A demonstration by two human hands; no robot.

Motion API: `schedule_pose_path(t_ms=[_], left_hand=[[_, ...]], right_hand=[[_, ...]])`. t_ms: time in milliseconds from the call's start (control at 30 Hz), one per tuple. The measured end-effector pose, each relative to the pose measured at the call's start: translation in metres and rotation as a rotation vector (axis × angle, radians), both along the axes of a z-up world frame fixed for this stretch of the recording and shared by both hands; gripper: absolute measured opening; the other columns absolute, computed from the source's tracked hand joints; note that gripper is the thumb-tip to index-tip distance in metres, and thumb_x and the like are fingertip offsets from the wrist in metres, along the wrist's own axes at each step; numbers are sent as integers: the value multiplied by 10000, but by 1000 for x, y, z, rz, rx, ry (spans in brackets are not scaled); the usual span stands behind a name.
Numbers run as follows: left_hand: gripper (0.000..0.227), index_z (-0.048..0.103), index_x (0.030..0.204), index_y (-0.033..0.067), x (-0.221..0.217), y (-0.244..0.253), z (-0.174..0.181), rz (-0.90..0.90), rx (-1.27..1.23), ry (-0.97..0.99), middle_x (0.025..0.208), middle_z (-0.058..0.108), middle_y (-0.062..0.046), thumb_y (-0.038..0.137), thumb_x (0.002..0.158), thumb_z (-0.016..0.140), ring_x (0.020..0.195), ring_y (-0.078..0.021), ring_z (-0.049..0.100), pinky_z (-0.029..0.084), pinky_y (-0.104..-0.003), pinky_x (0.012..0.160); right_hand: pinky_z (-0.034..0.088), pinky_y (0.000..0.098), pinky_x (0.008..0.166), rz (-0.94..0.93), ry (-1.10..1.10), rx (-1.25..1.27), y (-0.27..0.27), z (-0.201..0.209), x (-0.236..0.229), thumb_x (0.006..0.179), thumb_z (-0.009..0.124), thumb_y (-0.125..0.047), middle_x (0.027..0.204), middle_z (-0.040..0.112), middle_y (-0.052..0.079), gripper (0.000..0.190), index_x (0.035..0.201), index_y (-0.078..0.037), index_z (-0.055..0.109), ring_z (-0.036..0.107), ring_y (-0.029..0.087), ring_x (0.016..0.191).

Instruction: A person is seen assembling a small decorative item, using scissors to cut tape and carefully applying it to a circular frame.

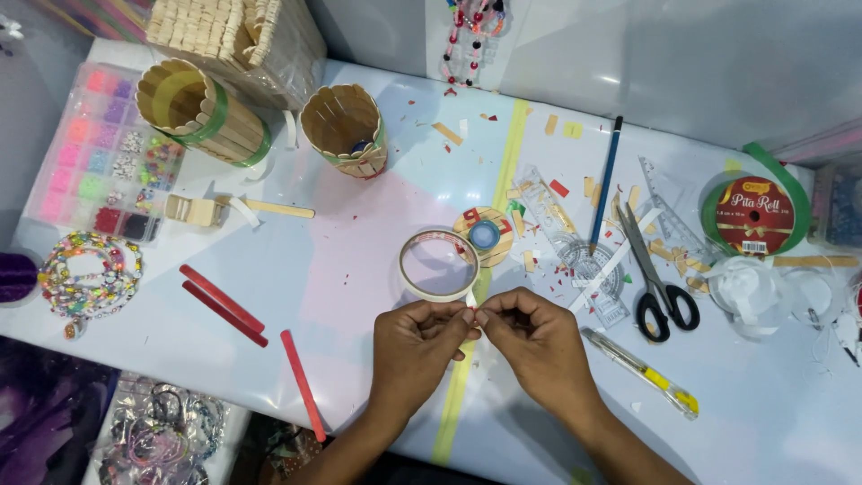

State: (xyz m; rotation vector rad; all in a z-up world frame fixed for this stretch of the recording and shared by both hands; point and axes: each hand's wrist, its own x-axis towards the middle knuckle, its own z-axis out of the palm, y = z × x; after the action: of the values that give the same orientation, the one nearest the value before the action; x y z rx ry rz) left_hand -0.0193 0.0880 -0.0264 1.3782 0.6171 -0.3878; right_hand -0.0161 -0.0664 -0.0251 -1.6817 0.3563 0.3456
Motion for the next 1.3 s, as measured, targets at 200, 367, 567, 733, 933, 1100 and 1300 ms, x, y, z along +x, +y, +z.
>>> schedule_pose_path(t_ms=[200,367,567,733,933,1100,1300], left_hand=[[156,835,914,-4,-1,0,-3,0,14,-44,722,818,-130,125,826,820,736,-176,828,612,-263,558],[150,839,908,-1,0,0,-1,-5,11,-32,709,811,-128,124,827,817,717,-156,805,606,-262,574],[147,838,909,2,0,0,0,-10,16,-36,704,809,-124,124,830,818,707,-158,805,605,-261,574],[152,834,908,5,-1,1,-2,-18,21,-53,709,810,-110,135,830,820,705,-170,817,605,-260,564],[167,834,923,11,-1,1,-1,-27,24,-38,737,824,-95,149,831,818,711,-176,826,599,-258,570],[178,834,921,6,0,1,-1,-30,25,-43,737,822,-93,156,825,827,695,-179,822,571,-251,543],[212,845,929,23,1,3,3,-65,39,7,706,803,-99,199,812,833,679,-158,800,573,-259,557]], right_hand=[[511,219,648,7,-3,-15,0,1,1,892,764,-45,780,766,52,31,889,-25,788,659,96,698],[501,215,653,-7,19,-15,1,0,3,888,777,-50,777,766,47,28,885,-26,791,638,87,691],[513,216,664,0,21,-9,1,1,3,887,778,-55,790,776,51,37,893,-23,797,653,90,703],[458,209,611,0,36,-48,1,2,4,888,794,-75,754,756,23,35,878,-43,807,574,64,645],[503,218,643,-4,52,-23,0,0,4,878,802,-78,779,776,45,51,889,-28,800,643,81,693],[548,230,704,-20,66,7,0,4,6,868,797,-52,806,798,72,43,887,-14,803,689,107,735],[588,256,710,-11,94,18,-2,12,11,837,820,-13,792,796,94,41,867,0,795,700,128,733]])
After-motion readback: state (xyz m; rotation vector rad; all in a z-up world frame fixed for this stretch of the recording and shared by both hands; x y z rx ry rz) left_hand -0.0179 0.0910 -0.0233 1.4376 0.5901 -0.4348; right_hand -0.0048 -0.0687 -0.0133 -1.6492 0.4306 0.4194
